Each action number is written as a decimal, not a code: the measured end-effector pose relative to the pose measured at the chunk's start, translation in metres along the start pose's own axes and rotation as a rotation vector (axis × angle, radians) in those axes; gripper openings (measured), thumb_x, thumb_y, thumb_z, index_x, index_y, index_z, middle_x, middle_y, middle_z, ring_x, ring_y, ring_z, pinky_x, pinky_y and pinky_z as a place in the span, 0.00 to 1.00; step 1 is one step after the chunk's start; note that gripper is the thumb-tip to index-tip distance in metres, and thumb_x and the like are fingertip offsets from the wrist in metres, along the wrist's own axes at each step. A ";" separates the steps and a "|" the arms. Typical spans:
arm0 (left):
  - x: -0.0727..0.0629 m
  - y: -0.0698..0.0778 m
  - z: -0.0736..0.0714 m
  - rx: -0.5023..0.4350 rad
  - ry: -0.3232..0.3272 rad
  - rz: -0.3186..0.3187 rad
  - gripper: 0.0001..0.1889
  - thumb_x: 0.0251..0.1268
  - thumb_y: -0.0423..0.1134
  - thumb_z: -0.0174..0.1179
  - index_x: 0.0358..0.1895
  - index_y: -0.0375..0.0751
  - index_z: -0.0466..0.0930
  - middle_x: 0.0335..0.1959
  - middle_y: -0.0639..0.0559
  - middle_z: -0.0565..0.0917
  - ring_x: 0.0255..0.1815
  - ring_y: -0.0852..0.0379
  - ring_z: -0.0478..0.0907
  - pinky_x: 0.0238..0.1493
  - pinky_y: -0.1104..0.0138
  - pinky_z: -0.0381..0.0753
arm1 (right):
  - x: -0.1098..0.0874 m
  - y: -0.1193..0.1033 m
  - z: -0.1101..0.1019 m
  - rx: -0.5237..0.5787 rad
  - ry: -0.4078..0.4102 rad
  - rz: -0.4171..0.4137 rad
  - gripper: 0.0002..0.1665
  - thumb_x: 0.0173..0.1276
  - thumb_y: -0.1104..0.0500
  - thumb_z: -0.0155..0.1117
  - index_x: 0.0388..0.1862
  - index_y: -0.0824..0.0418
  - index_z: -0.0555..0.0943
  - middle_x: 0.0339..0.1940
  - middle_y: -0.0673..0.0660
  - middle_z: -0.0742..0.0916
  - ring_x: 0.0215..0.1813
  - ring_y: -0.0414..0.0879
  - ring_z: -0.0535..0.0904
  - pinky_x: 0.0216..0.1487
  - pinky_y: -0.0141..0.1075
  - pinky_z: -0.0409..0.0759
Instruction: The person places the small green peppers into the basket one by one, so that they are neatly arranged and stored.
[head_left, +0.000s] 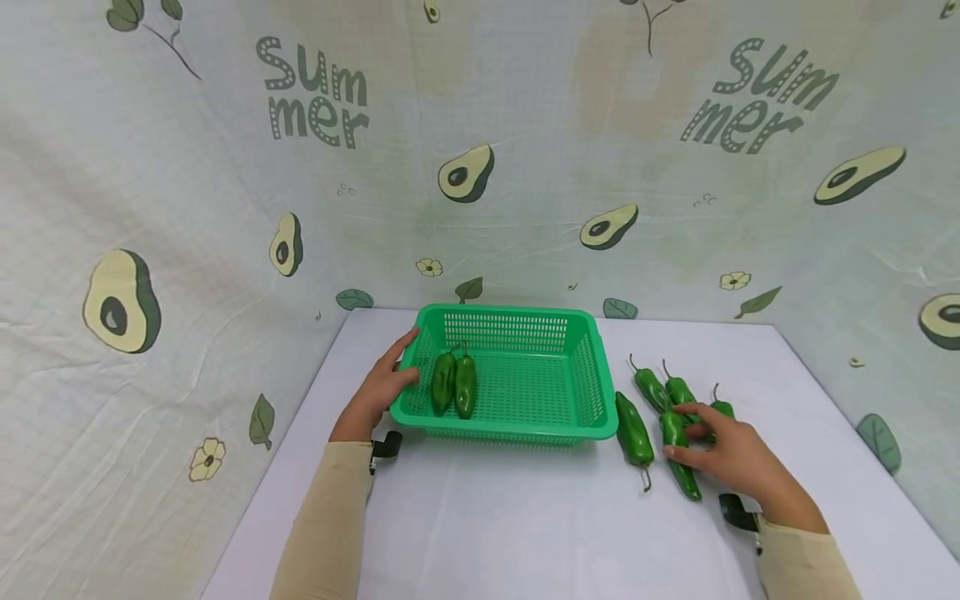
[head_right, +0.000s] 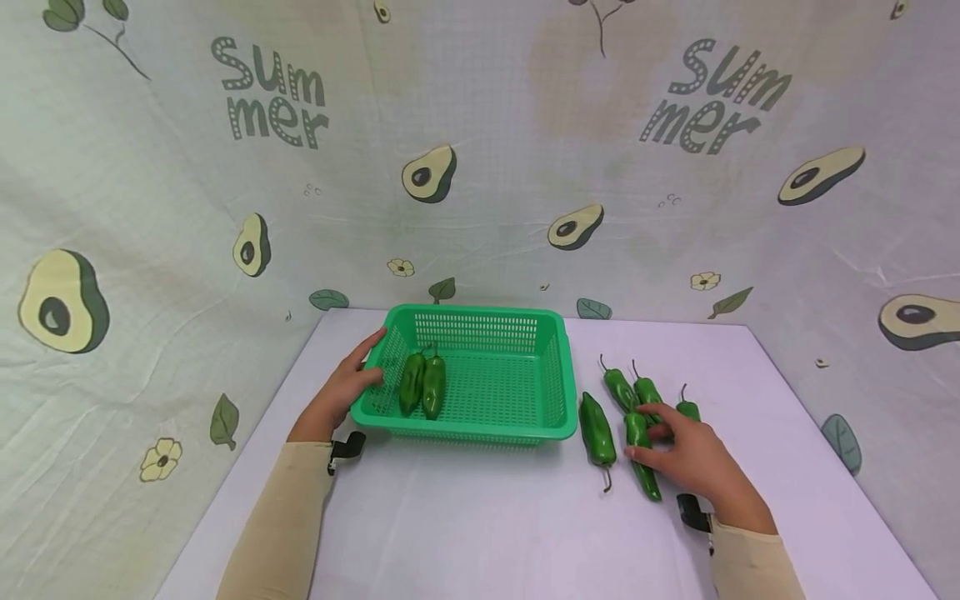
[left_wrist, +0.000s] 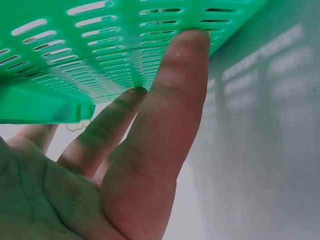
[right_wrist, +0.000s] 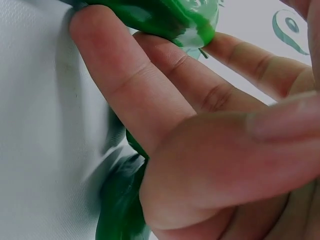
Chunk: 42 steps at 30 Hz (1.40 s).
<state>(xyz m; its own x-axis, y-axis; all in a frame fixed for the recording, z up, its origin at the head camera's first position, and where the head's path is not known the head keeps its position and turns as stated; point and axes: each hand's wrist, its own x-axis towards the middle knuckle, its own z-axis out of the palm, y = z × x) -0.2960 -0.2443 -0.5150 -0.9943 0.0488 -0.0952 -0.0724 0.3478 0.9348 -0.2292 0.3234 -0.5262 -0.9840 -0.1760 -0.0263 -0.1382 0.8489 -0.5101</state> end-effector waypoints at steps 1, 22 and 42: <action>-0.001 0.000 0.000 0.000 -0.005 -0.004 0.48 0.60 0.36 0.56 0.83 0.82 0.55 0.73 0.34 0.71 0.49 0.43 0.79 0.39 0.57 0.82 | 0.000 0.000 0.000 0.003 0.002 -0.005 0.50 0.59 0.36 0.81 0.72 0.60 0.74 0.49 0.62 0.89 0.50 0.62 0.84 0.42 0.55 0.83; -0.004 -0.007 0.003 -0.056 -0.019 -0.039 0.47 0.63 0.38 0.61 0.81 0.84 0.56 0.68 0.33 0.76 0.44 0.43 0.84 0.37 0.55 0.85 | 0.007 -0.014 -0.044 0.178 -0.132 -0.070 0.47 0.66 0.41 0.78 0.77 0.58 0.71 0.51 0.61 0.88 0.38 0.47 0.88 0.36 0.44 0.80; 0.001 -0.001 -0.001 -0.078 -0.039 -0.013 0.47 0.64 0.36 0.59 0.83 0.79 0.54 0.68 0.31 0.76 0.45 0.42 0.83 0.37 0.55 0.84 | 0.093 -0.079 -0.069 0.458 -0.201 -0.009 0.47 0.70 0.43 0.75 0.81 0.54 0.65 0.59 0.66 0.85 0.46 0.60 0.88 0.32 0.43 0.80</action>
<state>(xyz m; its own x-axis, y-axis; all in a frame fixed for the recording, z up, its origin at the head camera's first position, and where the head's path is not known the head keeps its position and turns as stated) -0.2965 -0.2453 -0.5152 -0.9894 0.0818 -0.1198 -0.0932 0.2743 0.9571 -0.3179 0.2745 -0.4291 -0.9357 -0.3134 -0.1623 -0.0390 0.5489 -0.8350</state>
